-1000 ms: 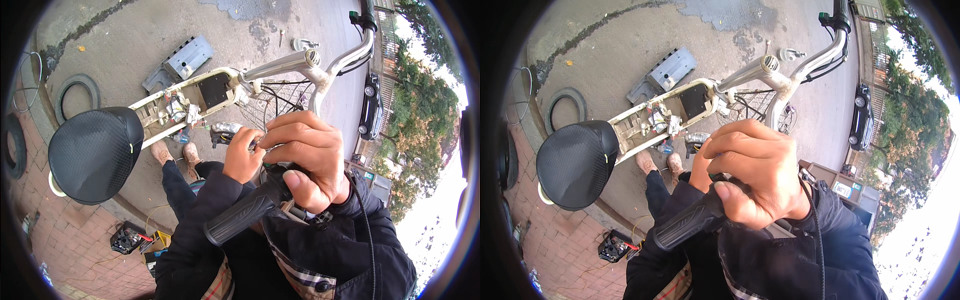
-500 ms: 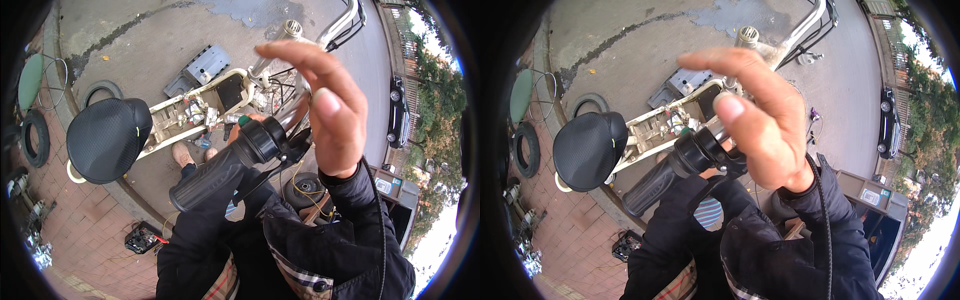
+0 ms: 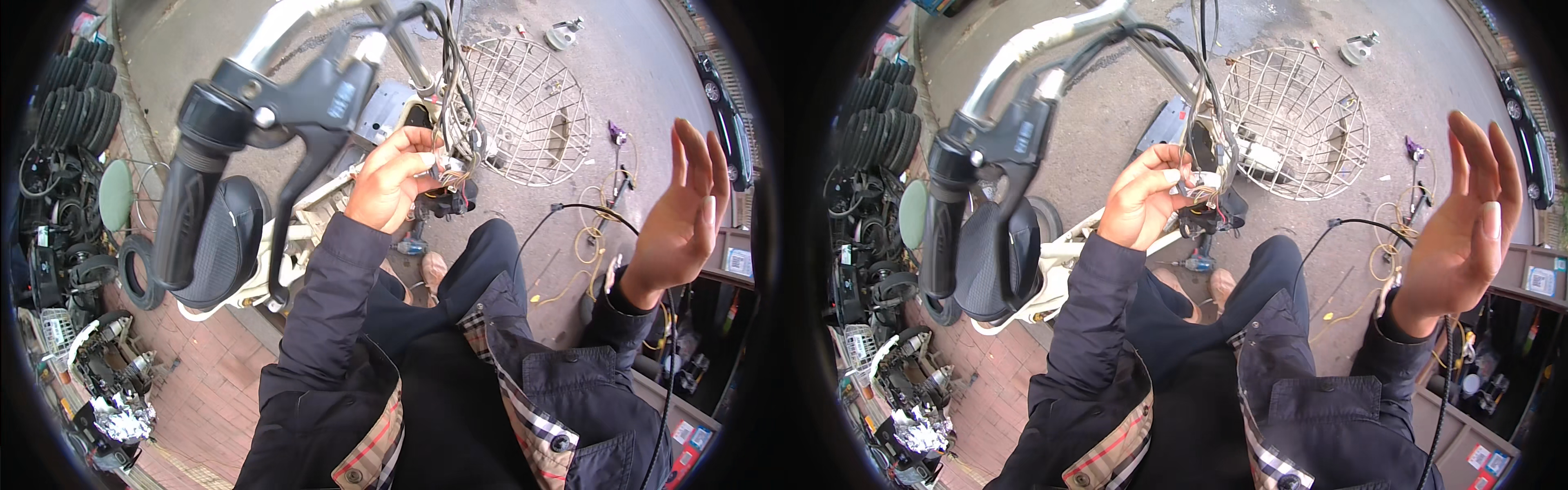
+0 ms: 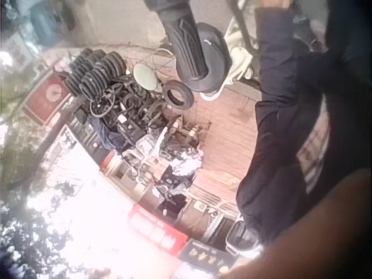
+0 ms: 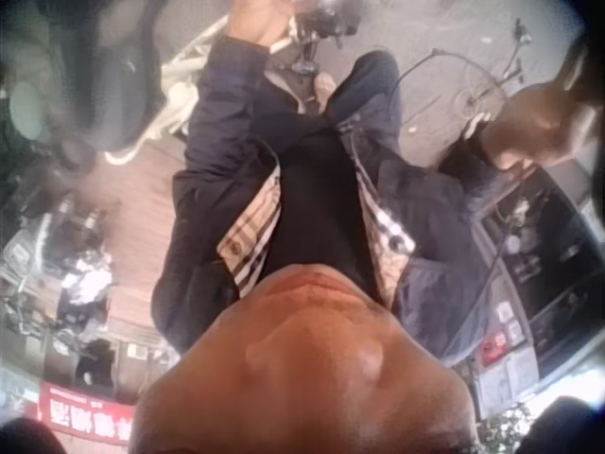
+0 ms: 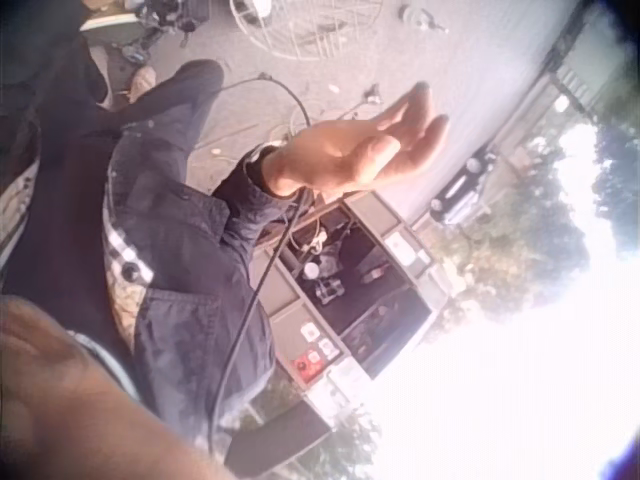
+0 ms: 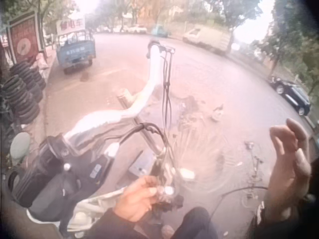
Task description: The person sits on the ground and repairs the wiring of an electric scooter. They strip wire ends, connect wires to a control unit, and secure the connections with electrical tape.
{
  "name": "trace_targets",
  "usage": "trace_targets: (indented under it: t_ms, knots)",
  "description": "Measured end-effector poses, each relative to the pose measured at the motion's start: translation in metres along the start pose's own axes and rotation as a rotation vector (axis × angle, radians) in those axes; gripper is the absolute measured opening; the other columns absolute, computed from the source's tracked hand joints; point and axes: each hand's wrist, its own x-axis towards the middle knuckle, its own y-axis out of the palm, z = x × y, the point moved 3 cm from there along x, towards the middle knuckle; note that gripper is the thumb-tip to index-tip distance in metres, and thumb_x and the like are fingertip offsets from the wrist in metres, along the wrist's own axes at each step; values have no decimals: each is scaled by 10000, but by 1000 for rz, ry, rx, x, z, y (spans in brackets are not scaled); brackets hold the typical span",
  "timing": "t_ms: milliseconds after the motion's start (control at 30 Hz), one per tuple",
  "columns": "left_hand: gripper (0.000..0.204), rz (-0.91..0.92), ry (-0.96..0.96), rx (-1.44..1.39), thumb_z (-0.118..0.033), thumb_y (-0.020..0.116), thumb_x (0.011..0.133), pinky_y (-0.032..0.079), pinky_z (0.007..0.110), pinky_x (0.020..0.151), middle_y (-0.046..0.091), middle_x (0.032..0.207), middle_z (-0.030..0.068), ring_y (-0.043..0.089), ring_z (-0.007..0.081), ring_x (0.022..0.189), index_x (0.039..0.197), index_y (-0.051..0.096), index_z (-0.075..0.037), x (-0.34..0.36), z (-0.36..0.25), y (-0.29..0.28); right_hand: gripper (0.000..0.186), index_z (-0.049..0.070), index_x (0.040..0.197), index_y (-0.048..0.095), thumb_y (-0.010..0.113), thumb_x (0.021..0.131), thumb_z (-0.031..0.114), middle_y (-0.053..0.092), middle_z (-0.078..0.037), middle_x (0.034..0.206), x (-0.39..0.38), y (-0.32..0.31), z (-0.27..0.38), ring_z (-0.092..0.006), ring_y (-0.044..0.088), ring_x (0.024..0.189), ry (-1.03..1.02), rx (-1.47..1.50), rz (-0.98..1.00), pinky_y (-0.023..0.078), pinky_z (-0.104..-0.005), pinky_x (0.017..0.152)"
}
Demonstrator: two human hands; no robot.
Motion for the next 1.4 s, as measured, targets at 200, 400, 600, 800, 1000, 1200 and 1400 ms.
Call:
trace_targets:
  t_ms: [200, 400, 600, 800, 1000, 1200, 1400]
  knots:
    - [246, 138, 163, 175, -79, 601, 957, 572, 442, 917, 613, 1017, 79, 623, 178, 953, 1185, 564, 4, 17, 17, -9, 526, -67, 1440, 458, 390, 997, 209, 611, -269, 1340, -130, -80, -72, -363, 556, 1332, 96, -249, -298, 354, -525, 1181]
    - [187, 50, 349, 270, -79, 587, 972, 575, 474, 919, 615, 933, 52, 632, 166, 920, 1143, 569, -6, 21, 35, 4, 309, -16, 1257, 571, 559, 988, 136, 641, -118, 1149, -262, 52, -76, -238, 626, 1105, 395, 134, -223, 470, -361, 1017]
    - [78, -50, 393, 413, -57, 569, 958, 607, 466, 849, 616, 961, 78, 634, 195, 886, 1016, 588, -7, 10, 24, 21, 125, 20, 980, 690, 720, 867, 65, 679, -108, 870, -334, 165, 1, -286, 657, 808, -12, 570, 500, 521, -367, 769]
    - [98, -69, 312, 504, -67, 595, 977, 588, 504, 961, 649, 1068, 111, 646, 212, 1017, 1060, 589, -14, 6, 20, 19, 90, -4, 974, 718, 707, 897, 42, 706, -110, 810, -214, 125, -11, -191, 683, 715, -27, 549, 249, 526, -308, 658]
    - [159, -102, 304, 611, -144, 596, 1002, 541, 459, 1000, 694, 1160, 137, 655, 208, 1080, 1114, 612, -34, 0, 18, 24, 201, -45, 1130, 673, 616, 988, 84, 719, -94, 1004, -119, 92, -65, -127, 689, 863, 231, 654, 222, 564, -266, 789]
    - [223, -21, 238, 567, -220, 613, 996, 513, 402, 1004, 703, 1194, 162, 658, 216, 1102, 1125, 650, -42, 0, 11, 28, 575, -57, 1272, 573, 764, 907, 344, 700, -215, 1164, -118, 108, -93, -247, 707, 1020, 266, 263, 407, 568, -383, 876]
    - [236, 67, 204, 496, -221, 616, 992, 503, 449, 1031, 693, 1172, 155, 652, 247, 1133, 1136, 643, -35, 0, 11, 29, 540, -91, 1297, 435, 746, 929, 154, 715, -192, 1027, -133, 137, -104, -216, 715, 942, 425, 644, 351, 560, -321, 821]
